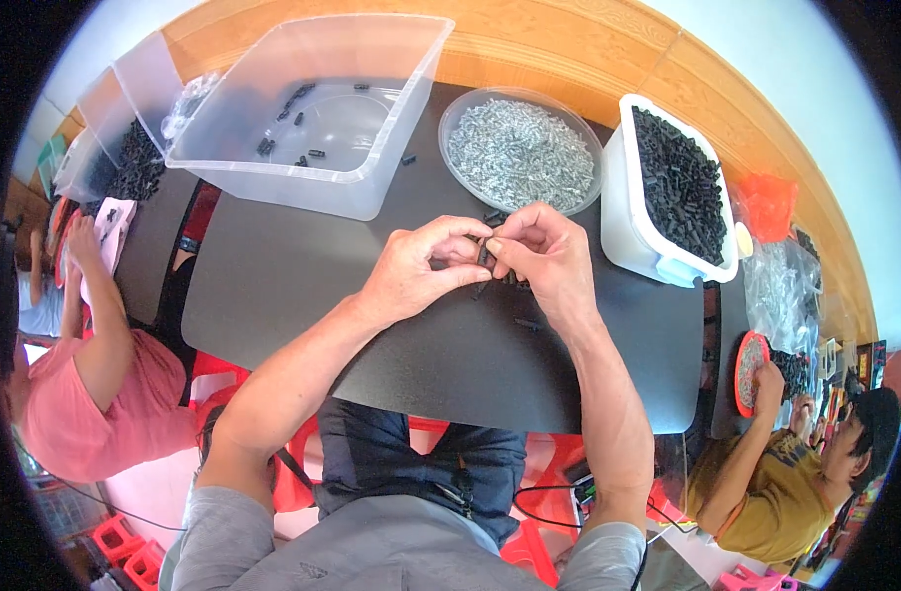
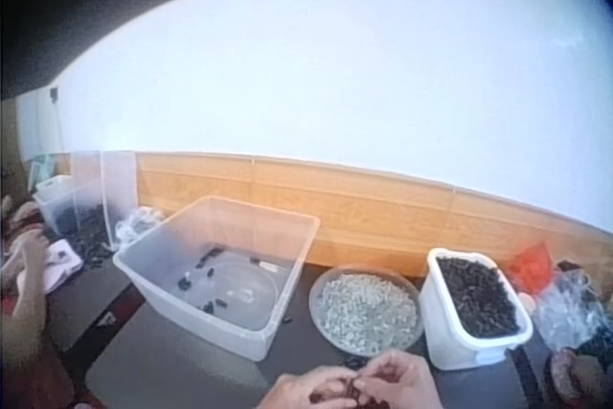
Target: The person repeatedly assembles small fasteners by picking up black plastic pieces and inserting metal screws into them by hand.
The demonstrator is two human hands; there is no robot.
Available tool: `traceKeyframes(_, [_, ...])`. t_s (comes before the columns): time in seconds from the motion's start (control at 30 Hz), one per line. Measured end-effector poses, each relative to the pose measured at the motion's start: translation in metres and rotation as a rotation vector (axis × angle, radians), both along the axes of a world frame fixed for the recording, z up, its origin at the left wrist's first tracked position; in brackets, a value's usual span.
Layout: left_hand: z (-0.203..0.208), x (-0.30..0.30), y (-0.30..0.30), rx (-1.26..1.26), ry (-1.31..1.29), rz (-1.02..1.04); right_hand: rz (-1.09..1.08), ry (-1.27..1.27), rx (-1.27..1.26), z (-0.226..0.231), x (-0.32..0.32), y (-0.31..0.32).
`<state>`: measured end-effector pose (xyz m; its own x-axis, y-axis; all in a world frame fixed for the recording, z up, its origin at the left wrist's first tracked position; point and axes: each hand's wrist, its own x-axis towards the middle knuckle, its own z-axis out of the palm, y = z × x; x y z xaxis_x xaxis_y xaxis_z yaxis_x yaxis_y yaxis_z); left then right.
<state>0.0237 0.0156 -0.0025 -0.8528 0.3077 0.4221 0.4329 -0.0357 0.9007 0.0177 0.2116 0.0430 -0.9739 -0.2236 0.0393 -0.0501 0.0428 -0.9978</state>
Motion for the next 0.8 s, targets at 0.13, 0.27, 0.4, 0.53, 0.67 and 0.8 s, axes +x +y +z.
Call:
traceKeyframes(0.13, [0.003, 0.0, -0.001, -0.059, -0.017, 0.028, 0.008, -0.01, -0.001, -0.001, 0.0, -0.001])
traceKeyframes(0.27, [0.007, 0.0, -0.002, -0.211, 0.134, 0.106, -0.004, -0.022, 0.007, 0.001, 0.001, -0.003])
traceKeyframes(0.4, [0.006, -0.004, -0.004, -0.176, 0.287, 0.186, 0.038, -0.11, -0.056, 0.0, 0.0, -0.002])
traceKeyframes(0.53, [0.01, 0.0, -0.005, -0.14, 0.234, 0.201, 0.081, -0.24, -0.051, 0.004, 0.001, -0.002])
traceKeyframes(0.67, [0.007, 0.0, -0.005, -0.091, 0.178, 0.209, 0.151, -0.239, 0.008, 0.001, 0.003, -0.005])
traceKeyframes(0.8, [0.007, 0.001, -0.006, -0.08, 0.146, 0.184, 0.145, -0.234, -0.015, -0.006, 0.002, -0.004])
